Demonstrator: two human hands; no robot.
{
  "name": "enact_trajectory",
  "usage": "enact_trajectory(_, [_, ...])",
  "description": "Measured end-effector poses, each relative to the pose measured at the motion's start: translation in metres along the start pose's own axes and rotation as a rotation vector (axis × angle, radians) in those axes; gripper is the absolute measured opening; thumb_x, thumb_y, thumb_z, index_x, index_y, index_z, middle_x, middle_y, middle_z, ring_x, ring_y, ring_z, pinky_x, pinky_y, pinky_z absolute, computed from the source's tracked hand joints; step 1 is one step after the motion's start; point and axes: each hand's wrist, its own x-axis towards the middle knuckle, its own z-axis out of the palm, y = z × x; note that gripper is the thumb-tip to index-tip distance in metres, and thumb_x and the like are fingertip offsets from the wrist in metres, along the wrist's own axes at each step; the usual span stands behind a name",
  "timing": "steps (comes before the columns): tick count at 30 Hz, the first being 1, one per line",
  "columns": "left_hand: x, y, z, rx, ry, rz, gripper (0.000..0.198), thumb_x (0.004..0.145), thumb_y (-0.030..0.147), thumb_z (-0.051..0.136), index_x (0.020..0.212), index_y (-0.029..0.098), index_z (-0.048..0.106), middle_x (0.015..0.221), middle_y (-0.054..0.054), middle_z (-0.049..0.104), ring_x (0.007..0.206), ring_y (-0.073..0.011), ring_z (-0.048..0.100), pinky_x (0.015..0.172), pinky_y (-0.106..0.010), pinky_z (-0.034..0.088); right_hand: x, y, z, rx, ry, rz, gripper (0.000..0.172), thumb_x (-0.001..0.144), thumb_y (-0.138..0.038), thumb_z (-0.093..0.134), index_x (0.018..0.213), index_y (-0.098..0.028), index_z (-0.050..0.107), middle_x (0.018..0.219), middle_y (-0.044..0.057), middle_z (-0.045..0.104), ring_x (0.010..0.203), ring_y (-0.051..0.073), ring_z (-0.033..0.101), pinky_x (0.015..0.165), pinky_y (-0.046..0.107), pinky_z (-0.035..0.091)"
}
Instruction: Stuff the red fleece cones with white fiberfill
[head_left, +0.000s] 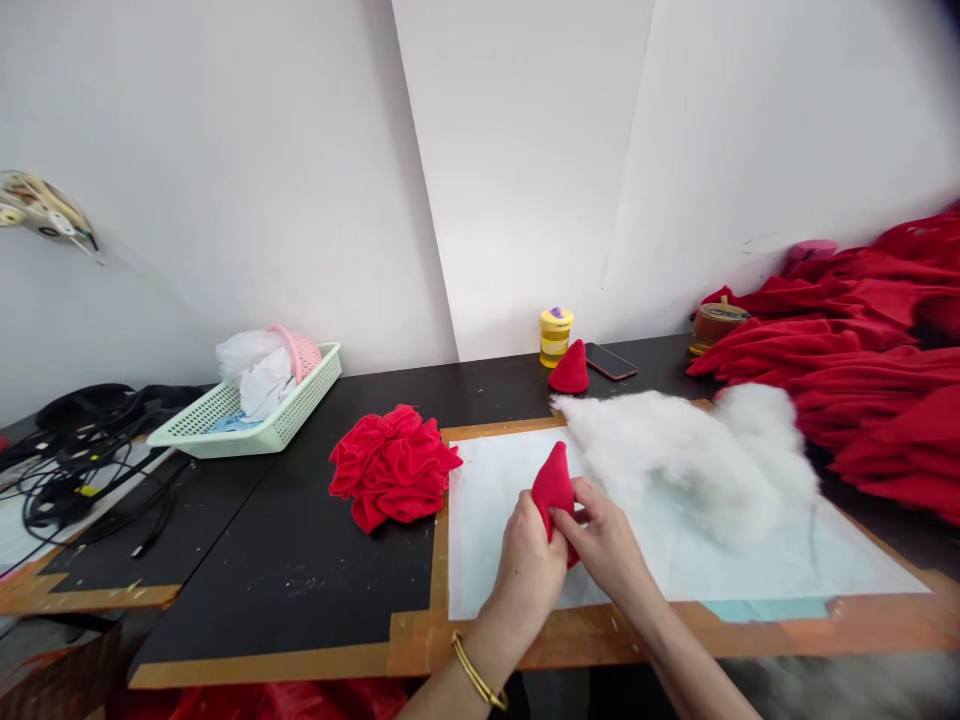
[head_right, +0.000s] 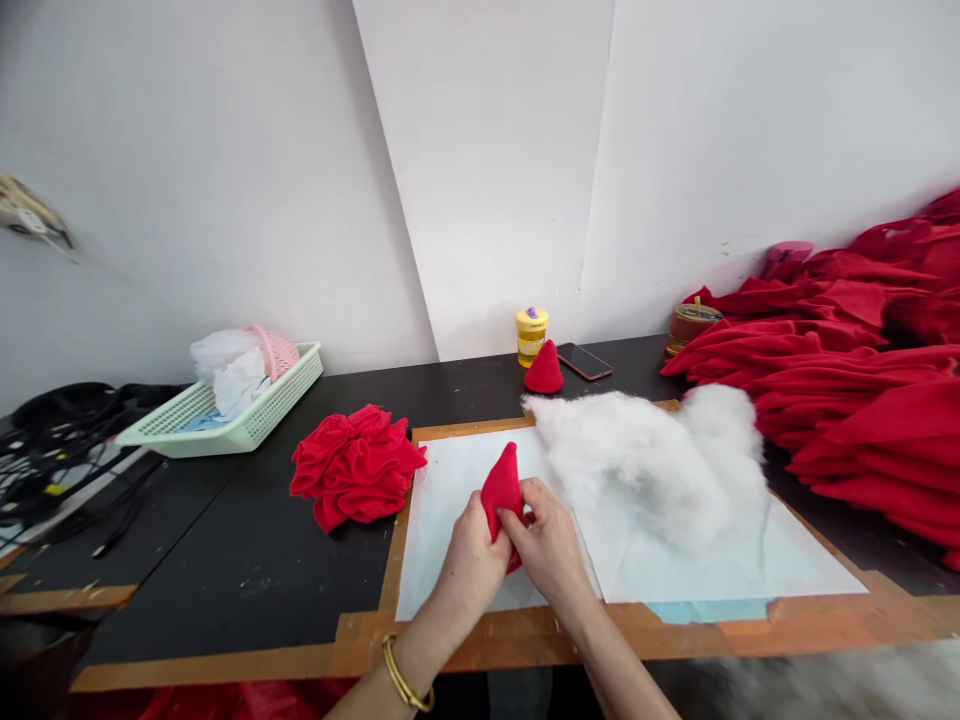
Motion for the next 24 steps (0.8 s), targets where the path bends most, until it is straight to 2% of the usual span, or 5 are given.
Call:
enact_trajectory(6, [0.0, 0.021, -0.013, -0.112, -0.237, -0.048, 0.036, 0.075, 0.019, 0.073, 0.111, 0.018, 0.07, 0.113, -0.012, 0.073, 0.109, -0.0321, 0.065, 0.097, -0.04, 0.047, 0.014, -0.003, -0.004, 0.176, -0.08, 0.147, 0.021, 0.089, -0.041, 0.059, 0.086, -0.021, 0.066, 0.078, 0.001, 0.071, 0.069, 0.021, 0.066, 0.063, 0.032, 0.055])
enact_trajectory(12, [0.004, 0.026, -0.039, -0.433, -0.355, -0.178, 0.053, 0.08, 0.029, 0.077, 0.129, 0.015, 0.063, 0.131, -0.015, 0.068, 0.126, -0.034, 0.059, 0.106, -0.044, 0.045, 0.006, -0.008, -0.022, 0.311, -0.127, 0.212, 0.049, 0.097, -0.056, 0.053, 0.137, -0.029, 0.06, 0.139, 0.009, 0.064, 0.115, 0.027, 0.066, 0.094, 0.042, 0.057])
enact_trajectory(16, [0.008, 0.019, -0.041, -0.572, -0.349, -0.227, 0.055, 0.092, 0.051, 0.059, 0.133, 0.015, 0.06, 0.137, -0.018, 0.063, 0.131, -0.0374, 0.056, 0.103, -0.049, 0.048, -0.005, 0.003, -0.02, 0.186, -0.199, 0.03, 0.044, 0.097, -0.047, 0.057, 0.138, -0.031, 0.059, 0.152, 0.008, 0.052, 0.135, 0.028, 0.052, 0.102, 0.042, 0.054])
enact_trajectory(19, [0.012, 0.004, -0.045, -0.422, -0.268, -0.071, 0.058, 0.09, 0.042, 0.063, 0.142, 0.019, 0.05, 0.149, -0.015, 0.054, 0.141, -0.0328, 0.045, 0.112, -0.045, 0.041, -0.005, 0.018, -0.011, 0.097, -0.233, -0.111, 0.037, 0.099, -0.035, 0.052, 0.135, -0.033, 0.06, 0.155, 0.006, 0.048, 0.14, 0.026, 0.048, 0.103, 0.041, 0.055])
enact_trajectory(24, [0.018, -0.021, -0.067, 0.266, -0.127, 0.254, 0.066, 0.078, 0.017, 0.068, 0.142, 0.02, 0.05, 0.144, -0.016, 0.055, 0.14, -0.0331, 0.045, 0.12, -0.051, 0.03, -0.001, 0.037, -0.003, -0.183, -0.243, -0.193, 0.049, 0.092, -0.022, 0.048, 0.139, -0.031, 0.057, 0.15, 0.007, 0.054, 0.138, 0.027, 0.051, 0.113, 0.053, 0.045])
